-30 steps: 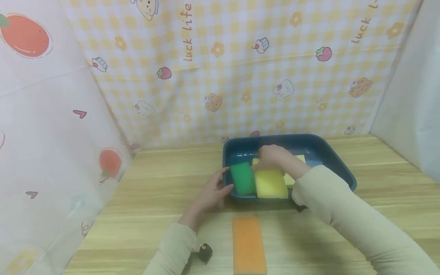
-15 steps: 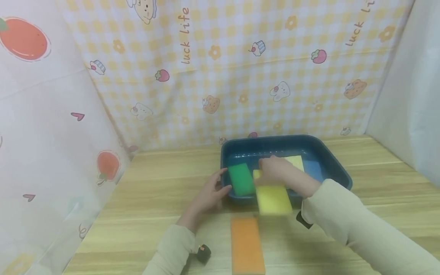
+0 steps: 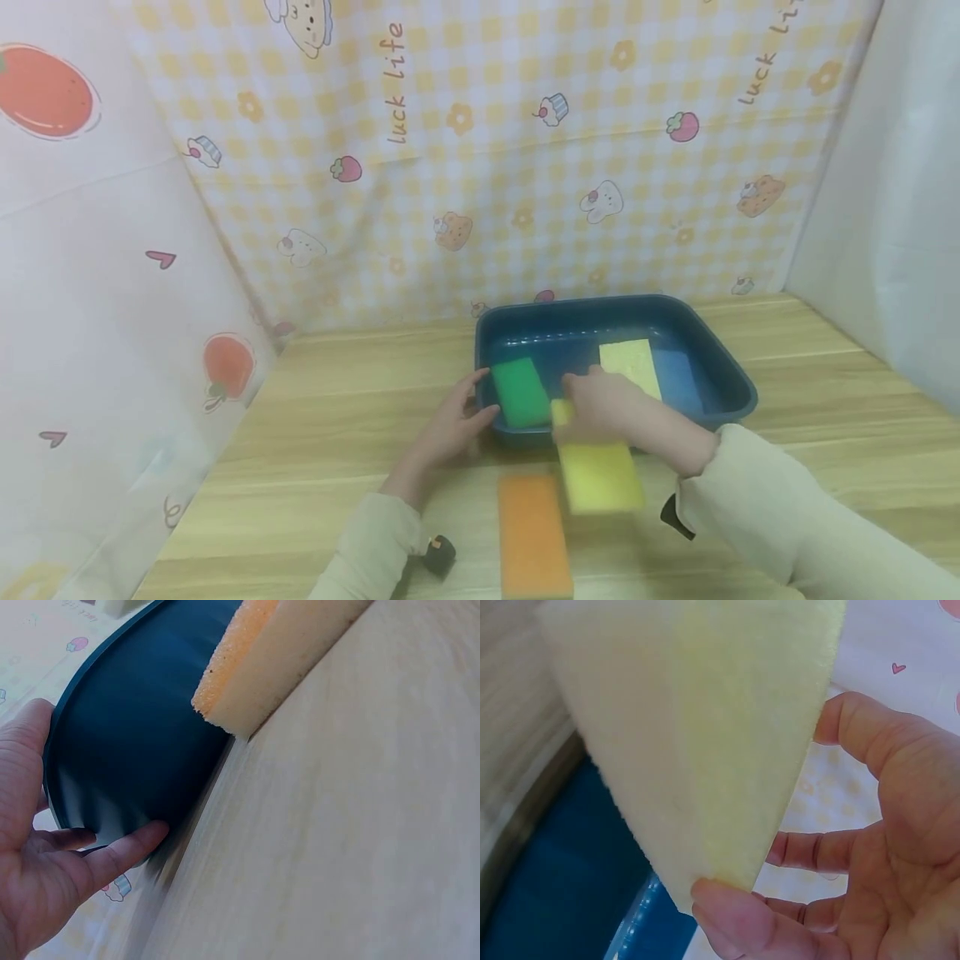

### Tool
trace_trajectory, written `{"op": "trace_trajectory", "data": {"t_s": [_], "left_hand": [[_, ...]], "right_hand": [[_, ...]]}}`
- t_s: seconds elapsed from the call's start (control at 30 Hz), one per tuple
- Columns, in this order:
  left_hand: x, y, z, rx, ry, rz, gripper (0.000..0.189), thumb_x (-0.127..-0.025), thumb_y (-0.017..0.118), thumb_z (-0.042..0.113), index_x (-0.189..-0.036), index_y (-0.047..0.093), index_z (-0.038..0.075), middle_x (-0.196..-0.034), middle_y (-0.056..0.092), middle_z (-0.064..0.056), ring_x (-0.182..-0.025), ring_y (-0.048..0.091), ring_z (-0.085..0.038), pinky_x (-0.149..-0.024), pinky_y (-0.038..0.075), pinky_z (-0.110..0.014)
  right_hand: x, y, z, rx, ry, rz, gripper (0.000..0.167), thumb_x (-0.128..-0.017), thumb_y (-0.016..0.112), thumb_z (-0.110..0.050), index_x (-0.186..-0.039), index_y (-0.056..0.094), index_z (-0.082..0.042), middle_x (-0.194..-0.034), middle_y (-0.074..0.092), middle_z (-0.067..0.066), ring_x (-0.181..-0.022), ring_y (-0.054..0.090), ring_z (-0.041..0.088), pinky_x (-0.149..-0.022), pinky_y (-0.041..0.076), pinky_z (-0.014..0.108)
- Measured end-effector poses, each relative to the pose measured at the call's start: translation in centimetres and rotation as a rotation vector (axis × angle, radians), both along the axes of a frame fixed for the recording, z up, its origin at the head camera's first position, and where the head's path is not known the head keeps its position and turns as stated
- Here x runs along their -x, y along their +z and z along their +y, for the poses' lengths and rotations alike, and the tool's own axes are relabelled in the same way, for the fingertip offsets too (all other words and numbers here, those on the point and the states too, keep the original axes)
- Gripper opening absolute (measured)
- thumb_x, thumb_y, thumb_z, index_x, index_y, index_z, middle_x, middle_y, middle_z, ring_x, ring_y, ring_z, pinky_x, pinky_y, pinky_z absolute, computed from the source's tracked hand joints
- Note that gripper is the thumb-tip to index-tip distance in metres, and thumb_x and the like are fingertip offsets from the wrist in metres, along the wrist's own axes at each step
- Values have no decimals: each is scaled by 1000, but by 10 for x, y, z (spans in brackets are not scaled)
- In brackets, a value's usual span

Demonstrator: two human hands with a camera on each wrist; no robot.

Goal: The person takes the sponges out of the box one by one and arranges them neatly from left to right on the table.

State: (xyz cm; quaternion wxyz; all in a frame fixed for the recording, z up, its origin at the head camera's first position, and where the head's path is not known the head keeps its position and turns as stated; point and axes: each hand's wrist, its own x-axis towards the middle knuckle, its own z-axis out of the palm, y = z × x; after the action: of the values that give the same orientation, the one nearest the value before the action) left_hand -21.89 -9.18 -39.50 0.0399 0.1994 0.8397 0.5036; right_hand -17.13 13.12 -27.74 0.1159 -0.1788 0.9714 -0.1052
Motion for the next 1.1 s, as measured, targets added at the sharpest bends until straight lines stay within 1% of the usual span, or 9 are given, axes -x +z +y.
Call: {"op": "trace_trajectory", "data": {"t_s": [0.17,0.27,0.4,0.6,0.7,0.9,1.0,1.1], "left_hand": [[0,-1,0,-5,-2,10,62,-88,54,34,-140,29,11,-143,29,-11,-119,42,-30,-90,43,-42],[1,-1,0,-8,-4,14,62,-88,54,34,-140,29,11,-143,28,-12,-120,42,-30,-90,43,-42],[0,0,0,-1,-2,7,63,-88,54,35,-140,28,11,-143,28,-12,-120,41,-30,-90,43,-41],[-2,1,1,7,5,6,62,-88,54,34,-140,28,12,-143,28,-12,-121,40,-29,-91,43,-42],[-3,1,1,9,9,3,62,-88,54,34,-140,28,12,-143,27,-12,-122,40,-29,-91,42,-42],[-4,2,1,0,8,-2,62,-88,54,33,-140,28,11,-143,27,-12,-121,41,-30,-92,42,-42],[-4,2,1,-4,5,-3,63,-88,54,33,-141,27,11,-143,27,-12,-121,41,-30,-92,42,-42],[-3,2,1,-2,2,-1,63,-88,54,34,-141,27,11,-144,27,-12,-121,41,-30,-92,42,-42]], "right_hand": [[-5,-1,5,11,4,10,48,-72,69,-36,-104,55,-3,-83,49,10,-64,46,18,-49,39,27],[-8,-1,9,16,4,17,50,-72,70,-36,-106,56,-3,-85,51,10,-66,45,18,-50,39,27],[-13,-3,12,22,4,13,53,-71,71,-38,-107,55,-2,-85,51,10,-64,45,17,-49,39,28],[-19,-6,15,31,0,-14,51,-71,71,-39,-105,55,-5,-84,49,9,-61,45,17,-49,38,28],[-21,-7,15,31,4,-33,52,-71,71,-39,-106,55,-4,-87,50,10,-61,46,16,-50,38,29],[-25,-12,15,56,4,-85,53,-72,72,-37,-108,54,-3,-94,52,13,-55,47,14,-48,39,28],[-27,-14,15,58,0,-102,53,-71,72,-37,-108,54,-4,-96,53,14,-56,48,15,-48,39,29],[-29,-18,14,45,0,-107,51,-70,73,-38,-105,54,-6,-94,53,14,-60,47,16,-50,39,30]]}}
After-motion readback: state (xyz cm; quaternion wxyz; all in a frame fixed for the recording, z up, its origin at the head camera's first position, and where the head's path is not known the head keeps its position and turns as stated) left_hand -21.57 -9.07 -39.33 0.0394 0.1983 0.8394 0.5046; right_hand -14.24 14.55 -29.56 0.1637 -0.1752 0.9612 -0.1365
